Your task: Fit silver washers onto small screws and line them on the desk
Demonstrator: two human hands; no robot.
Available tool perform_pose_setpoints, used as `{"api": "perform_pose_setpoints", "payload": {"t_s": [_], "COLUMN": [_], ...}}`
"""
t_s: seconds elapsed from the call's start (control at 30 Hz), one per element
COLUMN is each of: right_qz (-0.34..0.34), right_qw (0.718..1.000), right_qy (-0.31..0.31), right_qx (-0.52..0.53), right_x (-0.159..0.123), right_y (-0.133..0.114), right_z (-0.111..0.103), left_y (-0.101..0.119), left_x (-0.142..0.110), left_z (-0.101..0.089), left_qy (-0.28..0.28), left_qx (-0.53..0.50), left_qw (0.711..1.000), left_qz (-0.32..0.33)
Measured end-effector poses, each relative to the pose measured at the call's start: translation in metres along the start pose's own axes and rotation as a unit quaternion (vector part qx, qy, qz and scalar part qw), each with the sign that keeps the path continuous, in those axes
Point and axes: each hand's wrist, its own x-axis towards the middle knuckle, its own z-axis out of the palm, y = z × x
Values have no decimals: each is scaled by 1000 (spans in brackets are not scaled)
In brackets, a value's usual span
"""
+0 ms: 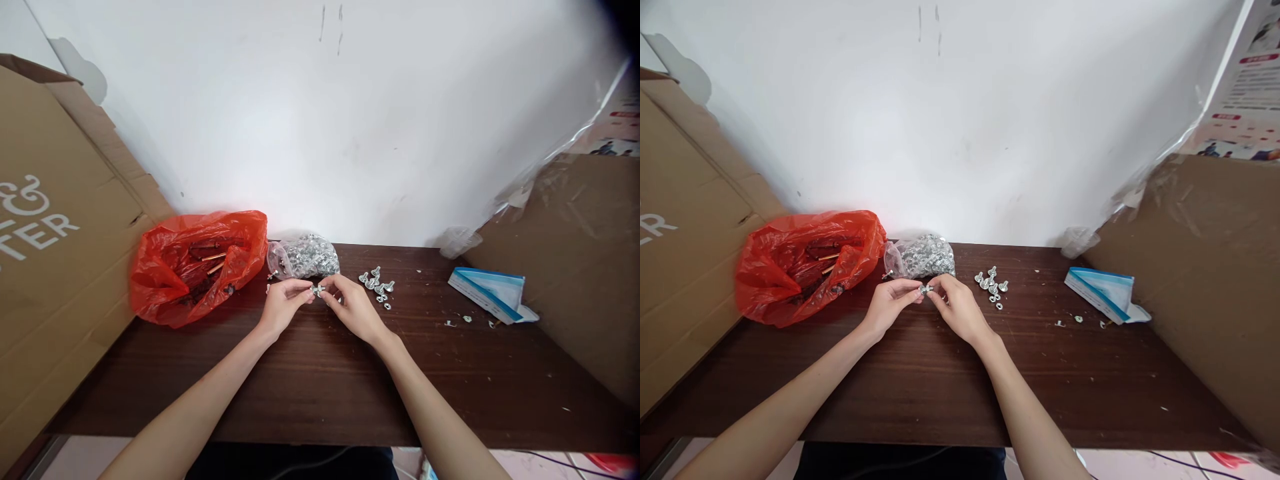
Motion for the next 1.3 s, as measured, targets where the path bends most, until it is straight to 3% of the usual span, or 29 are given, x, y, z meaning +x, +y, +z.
{"api": "perform_pose_setpoints", "payload": {"t_s": [0.23, 0.37, 0.9, 1.3], "right_qz": [33, 54, 22, -1], "right_qw": [997, 997, 999, 999], "right_qy": [-40, -38, -30, 7], "right_qx": [-58, -29, 6, 32], "right_x": [-1, -1, -2, -1], "right_y": [-7, -9, -6, -2], "right_z": [-4, -5, 3, 1], "left_y": [2, 4, 11, 12], "left_x": [-3, -4, -5, -7], "left_z": [1, 1, 3, 6], "left_qy": [-16, -21, -38, -54], "left_qx": [-16, -10, -5, -17], "left_qw": [1000, 1000, 999, 997], "left_qz": [1, 7, 17, -51]}}
